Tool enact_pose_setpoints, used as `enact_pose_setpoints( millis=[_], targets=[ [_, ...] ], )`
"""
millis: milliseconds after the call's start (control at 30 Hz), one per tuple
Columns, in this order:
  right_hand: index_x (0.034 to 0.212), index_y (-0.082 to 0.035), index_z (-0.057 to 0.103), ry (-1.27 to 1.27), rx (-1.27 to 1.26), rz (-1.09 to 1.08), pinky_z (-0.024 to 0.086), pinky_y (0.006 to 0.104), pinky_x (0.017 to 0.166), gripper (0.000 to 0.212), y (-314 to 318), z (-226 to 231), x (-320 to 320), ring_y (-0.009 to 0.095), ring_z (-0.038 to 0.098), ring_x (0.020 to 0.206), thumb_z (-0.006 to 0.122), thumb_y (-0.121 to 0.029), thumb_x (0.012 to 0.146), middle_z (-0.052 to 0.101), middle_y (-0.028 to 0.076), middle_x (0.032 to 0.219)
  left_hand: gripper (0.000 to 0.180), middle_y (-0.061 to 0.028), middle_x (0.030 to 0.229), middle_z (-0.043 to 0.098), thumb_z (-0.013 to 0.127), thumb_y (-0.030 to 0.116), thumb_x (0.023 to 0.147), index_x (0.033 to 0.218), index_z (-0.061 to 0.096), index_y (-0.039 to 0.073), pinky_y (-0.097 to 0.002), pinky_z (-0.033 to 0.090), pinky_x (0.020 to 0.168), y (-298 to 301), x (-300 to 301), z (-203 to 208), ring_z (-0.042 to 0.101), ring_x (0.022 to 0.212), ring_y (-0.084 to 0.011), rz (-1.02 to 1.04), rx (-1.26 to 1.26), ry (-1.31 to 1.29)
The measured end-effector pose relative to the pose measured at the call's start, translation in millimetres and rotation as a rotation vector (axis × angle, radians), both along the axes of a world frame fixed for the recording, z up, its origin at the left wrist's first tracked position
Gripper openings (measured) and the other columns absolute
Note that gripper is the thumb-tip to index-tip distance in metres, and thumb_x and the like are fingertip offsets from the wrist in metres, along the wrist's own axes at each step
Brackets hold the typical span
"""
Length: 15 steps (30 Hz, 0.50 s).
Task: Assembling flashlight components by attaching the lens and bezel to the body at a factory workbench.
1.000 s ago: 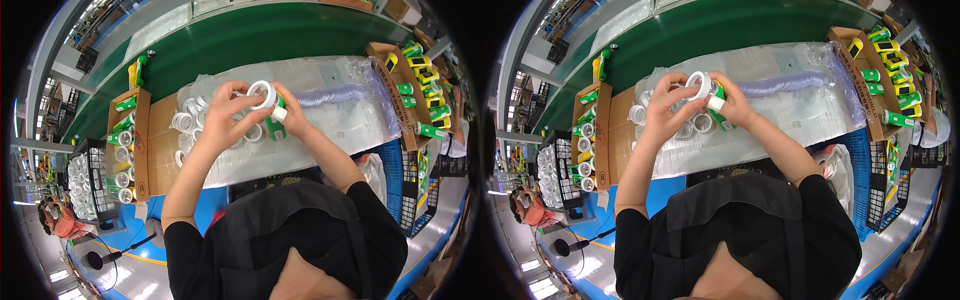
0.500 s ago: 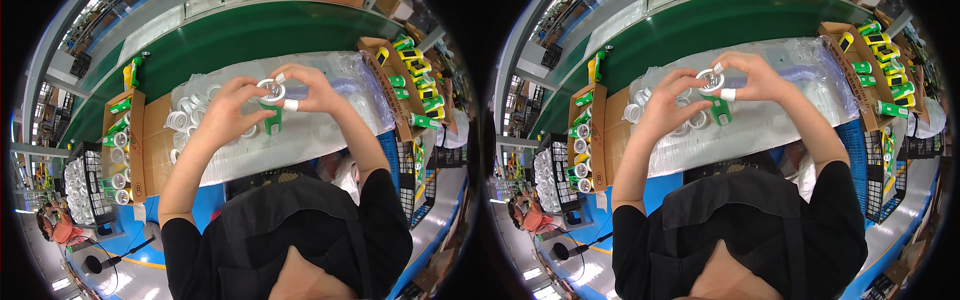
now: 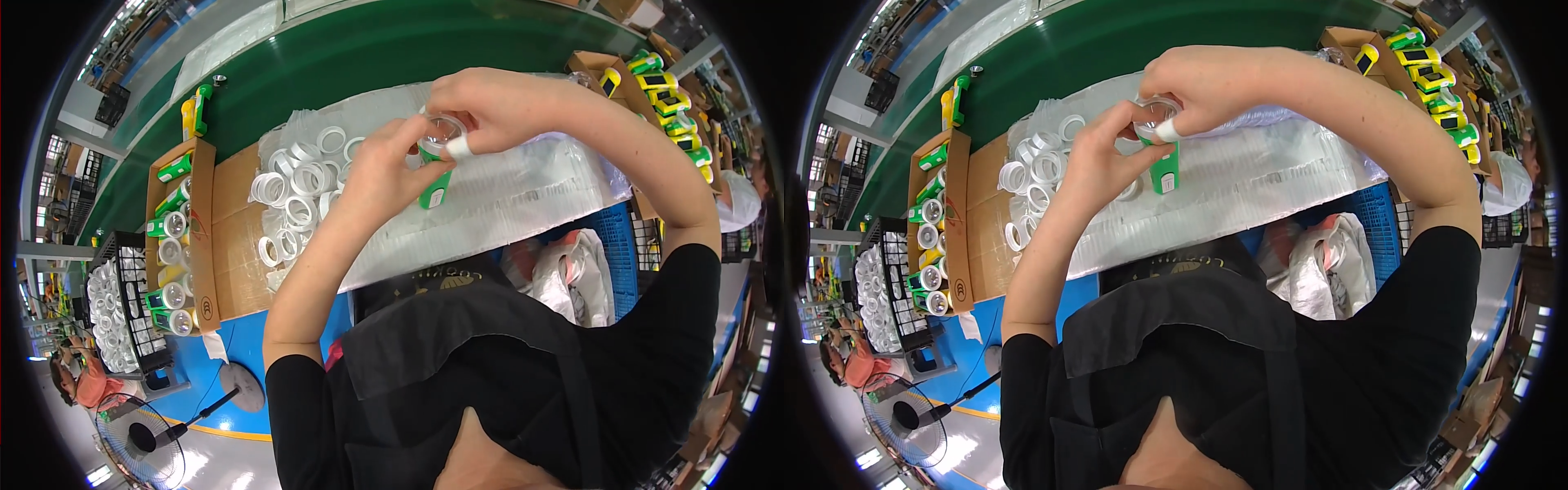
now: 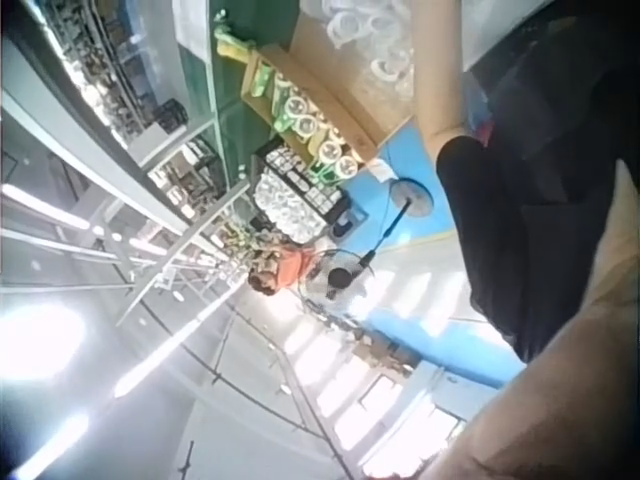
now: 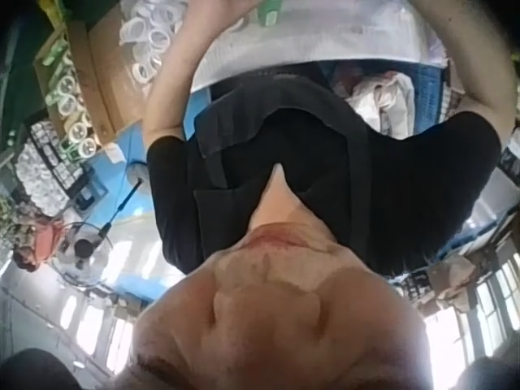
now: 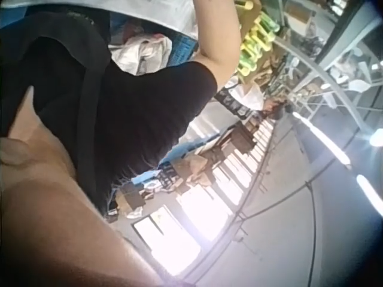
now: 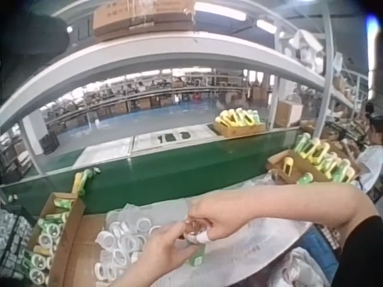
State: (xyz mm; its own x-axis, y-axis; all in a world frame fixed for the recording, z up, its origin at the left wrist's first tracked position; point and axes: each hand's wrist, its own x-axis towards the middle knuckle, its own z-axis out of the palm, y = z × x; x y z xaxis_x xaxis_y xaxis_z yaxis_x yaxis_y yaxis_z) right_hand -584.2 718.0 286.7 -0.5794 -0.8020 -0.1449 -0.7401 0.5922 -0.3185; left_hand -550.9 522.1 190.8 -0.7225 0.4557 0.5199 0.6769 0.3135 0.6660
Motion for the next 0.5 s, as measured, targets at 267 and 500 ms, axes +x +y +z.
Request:
enact_pose_setpoints(
  millis=[267,500],
  targets=[
    [0.071,-0.001,0.056,0.187,-0.216,-0.162,0.043,0.0402,0.054,0.059,2.3,-30.6,-6.6,0.032,0.058,0.061,0.07,-0.058,0.073,0.057,0.014,0.065,0.035,-0.0063,0.09,0.068,0.083,0.01,0.07,0.099,0.063,0.006,-0.0322,0.051,0.069,2.0,1.1,6.8,0.062,0.076,-0.0202,0.054,-0.046,-0.059],
    [0.076,-0.001,0.058,0.265,-0.029,-0.335,0.045,0.0389,0.059,0.059,-3.8,-16.1,4.5,0.032,0.06,0.069,0.071,-0.059,0.072,0.059,0.015,0.072,0.034,-0.0075,0.077,0.062,0.082,0.015,0.07,0.096,0.061,0.011,-0.0371,0.049,0.06,3.9,-3.4,-2.8,0.062,0.07,-0.0256,0.068,-0.007,0.037]
  ],
)
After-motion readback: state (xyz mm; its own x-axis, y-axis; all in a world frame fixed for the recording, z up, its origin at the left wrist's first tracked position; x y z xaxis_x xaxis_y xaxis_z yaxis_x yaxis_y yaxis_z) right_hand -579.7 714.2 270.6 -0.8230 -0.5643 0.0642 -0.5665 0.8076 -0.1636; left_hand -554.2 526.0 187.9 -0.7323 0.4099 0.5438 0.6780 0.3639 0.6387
